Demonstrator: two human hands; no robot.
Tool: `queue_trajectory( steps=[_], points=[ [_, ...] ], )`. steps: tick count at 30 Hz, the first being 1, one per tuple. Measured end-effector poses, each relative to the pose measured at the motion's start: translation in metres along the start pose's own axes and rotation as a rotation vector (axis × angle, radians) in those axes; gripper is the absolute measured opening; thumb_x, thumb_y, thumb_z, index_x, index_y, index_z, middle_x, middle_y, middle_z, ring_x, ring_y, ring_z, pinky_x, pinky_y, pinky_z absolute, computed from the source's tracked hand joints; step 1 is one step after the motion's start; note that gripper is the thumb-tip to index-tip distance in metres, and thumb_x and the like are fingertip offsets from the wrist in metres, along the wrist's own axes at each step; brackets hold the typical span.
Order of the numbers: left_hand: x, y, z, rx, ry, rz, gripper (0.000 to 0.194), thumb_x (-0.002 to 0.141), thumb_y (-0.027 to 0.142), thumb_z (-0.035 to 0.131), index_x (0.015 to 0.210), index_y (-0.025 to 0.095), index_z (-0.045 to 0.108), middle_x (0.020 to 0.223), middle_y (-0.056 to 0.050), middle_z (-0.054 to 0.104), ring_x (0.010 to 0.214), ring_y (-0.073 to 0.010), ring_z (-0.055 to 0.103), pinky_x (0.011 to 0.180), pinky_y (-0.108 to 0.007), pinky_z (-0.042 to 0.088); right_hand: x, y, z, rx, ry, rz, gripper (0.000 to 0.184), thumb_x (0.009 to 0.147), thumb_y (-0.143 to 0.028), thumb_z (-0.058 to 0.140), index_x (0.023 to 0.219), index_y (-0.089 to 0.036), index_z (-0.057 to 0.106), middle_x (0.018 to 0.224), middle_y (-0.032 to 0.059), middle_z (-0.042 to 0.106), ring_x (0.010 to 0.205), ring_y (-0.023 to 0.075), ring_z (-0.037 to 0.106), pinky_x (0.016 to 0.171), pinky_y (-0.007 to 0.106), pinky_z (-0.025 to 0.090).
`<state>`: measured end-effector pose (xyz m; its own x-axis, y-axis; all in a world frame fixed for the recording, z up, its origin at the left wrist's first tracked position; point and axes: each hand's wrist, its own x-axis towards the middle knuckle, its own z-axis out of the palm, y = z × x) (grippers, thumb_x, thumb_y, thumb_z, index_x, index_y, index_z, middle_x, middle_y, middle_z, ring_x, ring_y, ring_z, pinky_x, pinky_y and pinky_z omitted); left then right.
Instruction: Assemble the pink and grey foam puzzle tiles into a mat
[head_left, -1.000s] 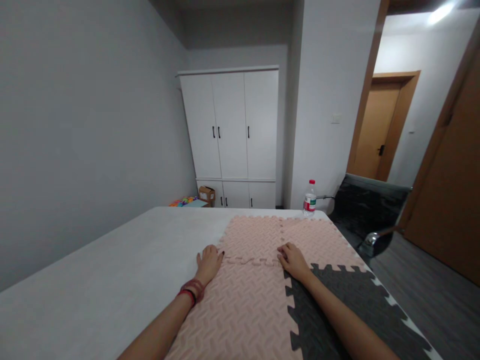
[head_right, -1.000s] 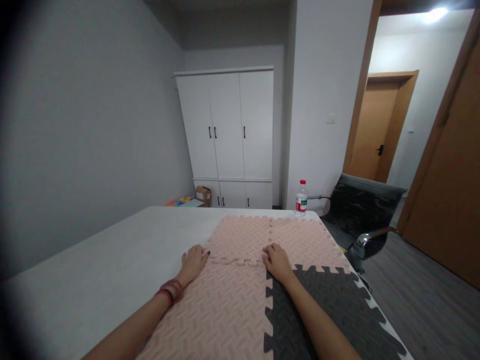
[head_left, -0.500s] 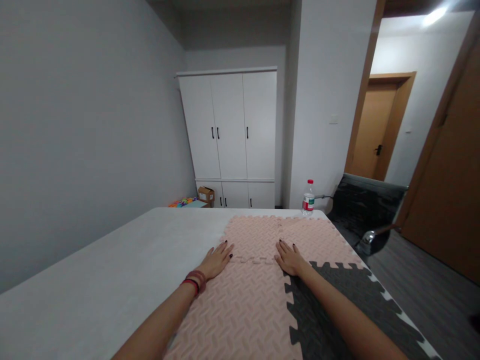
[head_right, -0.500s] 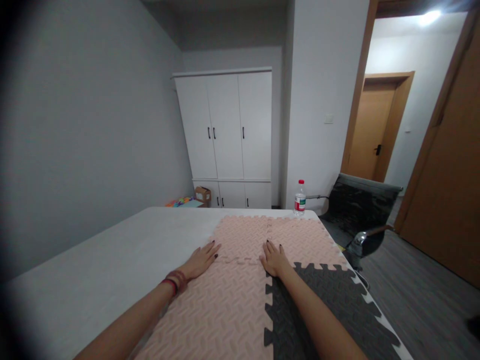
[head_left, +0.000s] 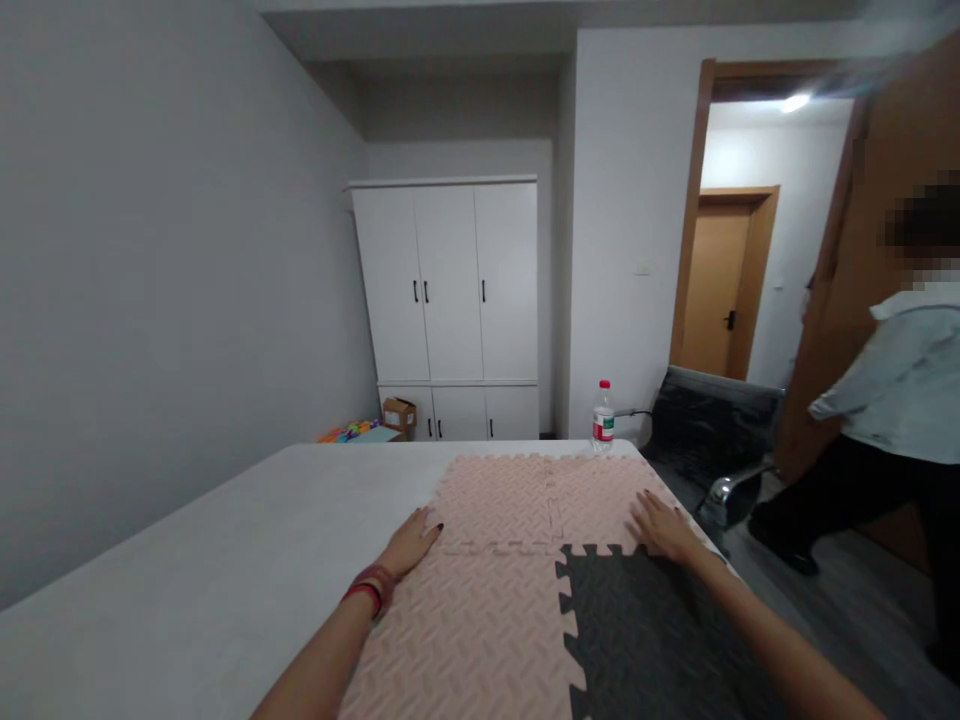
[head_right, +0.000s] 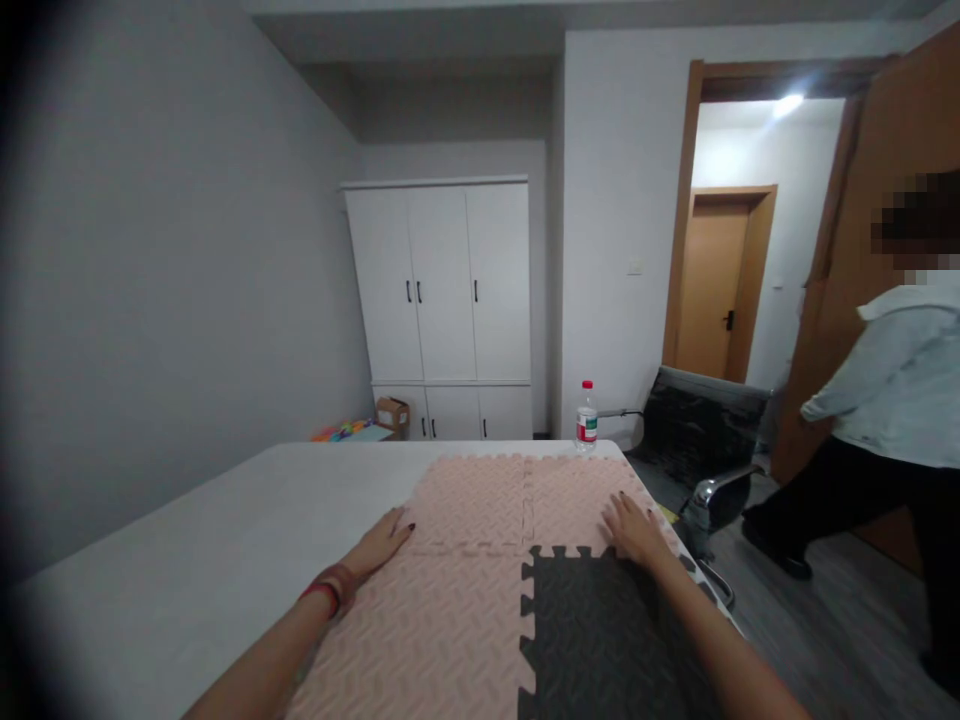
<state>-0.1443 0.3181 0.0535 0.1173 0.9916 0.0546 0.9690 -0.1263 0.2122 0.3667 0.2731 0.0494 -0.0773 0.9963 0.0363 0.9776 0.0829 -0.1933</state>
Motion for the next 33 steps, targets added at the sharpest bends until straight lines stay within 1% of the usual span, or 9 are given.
queue_trajectory(
  steps=[2, 5, 10, 14, 16, 19, 23, 27, 33],
  points=[
    [0.008, -0.003, 0.004, -0.005, -0.005, -0.025, 0.062, 0.090, 0.054, 0.029, 0.137, 0.013, 0.032, 0.143, -0.015, 0.035, 0.130, -0.0248, 0.034, 0.109, -0.046, 0.022, -0.009, 0.041, 0.005, -0.029, 0.008, 0.109, 0.058, 0.088, -0.048, 0.022, 0.131, -0.015, 0.045, 0.146, 0.0141, 0.028, 0.135, 0.0303, 0.019, 0.103, 0.058, 0.020],
    [0.020, 0.001, 0.015, 0.017, -0.021, -0.023, 0.080, 0.084, 0.061, 0.025, 0.138, 0.002, 0.025, 0.146, -0.020, 0.028, 0.135, -0.0247, 0.026, 0.110, -0.037, 0.019, -0.010, 0.072, 0.024, -0.050, 0.043, 0.203, 0.069, 0.088, -0.050, 0.015, 0.137, -0.004, 0.032, 0.145, 0.0193, 0.027, 0.135, 0.0279, 0.022, 0.105, 0.050, 0.026],
    [0.022, 0.006, 0.023, 0.070, -0.044, -0.011, 0.099, 0.073, 0.074, 0.028, 0.141, 0.003, 0.020, 0.149, -0.022, 0.017, 0.138, -0.0306, 0.013, 0.110, -0.045, 0.012, 0.006, 0.082, 0.051, -0.059, 0.140, 0.113, 0.077, 0.086, -0.058, 0.022, 0.135, 0.001, 0.034, 0.142, 0.0189, 0.033, 0.135, 0.0262, 0.020, 0.111, 0.042, 0.018],
    [0.018, 0.016, 0.011, 0.100, -0.081, 0.014, 0.104, 0.069, 0.079, 0.030, 0.141, 0.004, 0.022, 0.148, -0.024, 0.017, 0.137, -0.0354, 0.010, 0.108, -0.056, 0.004, 0.008, 0.094, 0.061, -0.114, 0.227, -0.002, 0.065, 0.087, -0.053, 0.026, 0.129, -0.007, 0.045, 0.138, 0.0172, 0.041, 0.132, 0.0286, 0.028, 0.108, 0.045, 0.025],
    [0.016, 0.034, 0.007, 0.110, -0.087, 0.076, 0.107, 0.066, 0.081, 0.034, 0.141, 0.004, 0.022, 0.149, -0.024, 0.013, 0.138, -0.0363, 0.006, 0.108, -0.056, 0.000, 0.008, 0.104, 0.067, -0.168, 0.268, -0.122, 0.055, 0.086, -0.048, 0.029, 0.123, -0.013, 0.052, 0.135, 0.0155, 0.045, 0.130, 0.0298, 0.032, 0.106, 0.048, 0.028],
    [0.016, 0.074, 0.013, 0.100, -0.103, 0.235, 0.092, 0.075, 0.077, 0.024, 0.143, 0.016, 0.019, 0.152, -0.014, 0.010, 0.139, -0.0279, 0.005, 0.110, -0.049, 0.001, 0.011, 0.120, 0.079, -0.237, 0.344, -0.277, 0.043, 0.087, -0.036, 0.030, 0.116, -0.020, 0.059, 0.132, 0.0135, 0.049, 0.127, 0.0298, 0.037, 0.103, 0.049, 0.030],
    [0.018, 0.116, 0.029, 0.071, -0.124, 0.385, 0.077, 0.079, 0.074, 0.014, 0.143, 0.032, 0.015, 0.153, -0.006, 0.013, 0.139, -0.0248, 0.007, 0.110, -0.050, 0.003, 0.018, 0.137, 0.092, -0.309, 0.404, -0.347, 0.042, 0.086, -0.026, 0.030, 0.116, -0.024, 0.059, 0.131, 0.0125, 0.050, 0.126, 0.0299, 0.038, 0.102, 0.049, 0.031],
    [0.021, 0.119, 0.032, 0.052, -0.135, 0.413, 0.083, 0.075, 0.079, 0.020, 0.143, 0.031, 0.013, 0.152, -0.011, 0.012, 0.139, -0.0308, 0.007, 0.107, -0.057, 0.005, 0.023, 0.147, 0.099, -0.370, 0.424, -0.363, 0.041, 0.086, -0.027, 0.033, 0.119, -0.025, 0.058, 0.131, 0.0121, 0.050, 0.126, 0.0305, 0.038, 0.100, 0.048, 0.034],
    [0.033, 0.125, 0.019, 0.036, -0.178, 0.473, 0.095, 0.065, 0.083, 0.035, 0.141, 0.028, 0.023, 0.149, -0.015, 0.022, 0.136, -0.0338, 0.017, 0.106, -0.059, 0.011, 0.025, 0.157, 0.104, -0.395, 0.449, -0.422, 0.043, 0.081, -0.017, 0.034, 0.114, -0.026, 0.061, 0.129, 0.0104, 0.052, 0.126, 0.0301, 0.038, 0.101, 0.049, 0.033]
  ],
)
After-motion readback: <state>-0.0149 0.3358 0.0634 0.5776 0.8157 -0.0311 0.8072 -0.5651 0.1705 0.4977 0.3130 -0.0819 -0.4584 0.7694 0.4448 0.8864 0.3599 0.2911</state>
